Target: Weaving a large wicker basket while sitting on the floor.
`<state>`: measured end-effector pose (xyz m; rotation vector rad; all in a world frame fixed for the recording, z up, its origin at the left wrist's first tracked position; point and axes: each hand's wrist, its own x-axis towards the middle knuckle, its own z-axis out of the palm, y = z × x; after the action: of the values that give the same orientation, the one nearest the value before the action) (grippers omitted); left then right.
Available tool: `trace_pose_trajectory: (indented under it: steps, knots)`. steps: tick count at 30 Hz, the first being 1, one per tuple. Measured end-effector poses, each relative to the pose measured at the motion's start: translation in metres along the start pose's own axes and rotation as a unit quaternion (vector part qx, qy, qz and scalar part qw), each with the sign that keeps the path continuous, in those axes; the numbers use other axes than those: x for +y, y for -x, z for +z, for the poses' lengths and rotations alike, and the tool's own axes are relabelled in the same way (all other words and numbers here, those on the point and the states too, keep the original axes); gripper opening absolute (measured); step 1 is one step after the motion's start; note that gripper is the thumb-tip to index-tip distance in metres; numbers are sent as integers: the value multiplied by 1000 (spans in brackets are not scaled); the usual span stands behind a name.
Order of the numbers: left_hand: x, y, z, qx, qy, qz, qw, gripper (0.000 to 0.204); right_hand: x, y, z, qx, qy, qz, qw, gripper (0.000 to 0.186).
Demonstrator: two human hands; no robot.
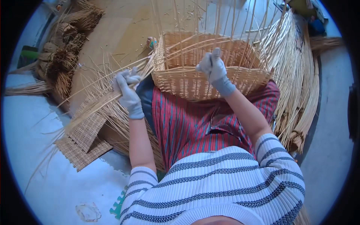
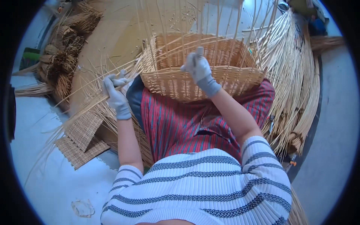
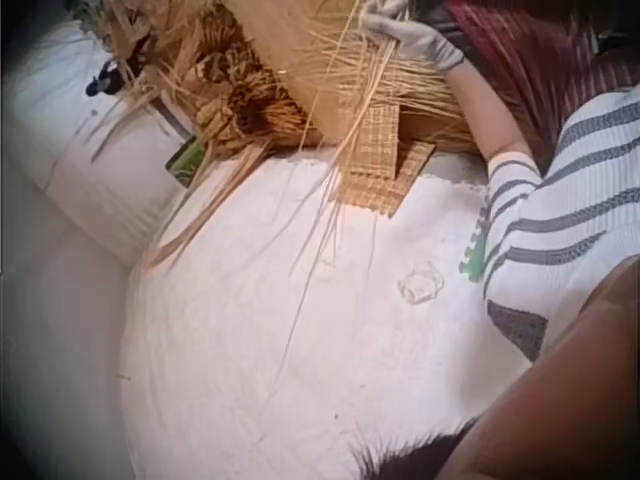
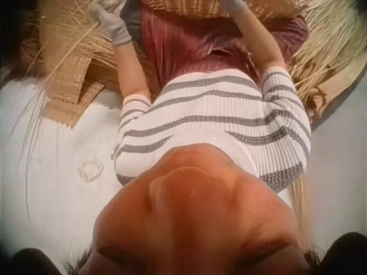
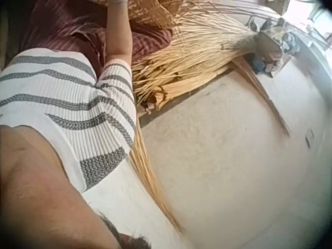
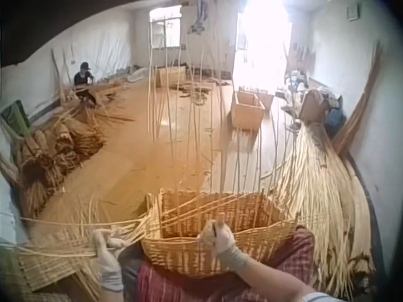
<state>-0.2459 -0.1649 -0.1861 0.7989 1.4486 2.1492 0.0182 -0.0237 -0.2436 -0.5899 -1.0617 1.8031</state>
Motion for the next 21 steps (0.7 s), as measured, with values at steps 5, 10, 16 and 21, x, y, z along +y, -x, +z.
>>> trace_pose_trajectory:
  steps: [5, 10, 16, 21]
  knots:
    - [-32, 37, -2, -22, 22, 114, 993, 43, 1, -3, 9, 46, 99, -43, 993, 31]
    - [-78, 44, 13, -18, -321, -31, 946, 54, -13, 8, -6, 72, 277, -5, 958, 15]
    - [-100, 5, 16, -146, -280, -91, 944, 83, -7, 13, 4, 195, 244, 11, 950, 7]
    - [-92, 8, 35, -79, -223, -175, 956, 77, -40, -60, 84, 80, 418, -240, 872, 8]
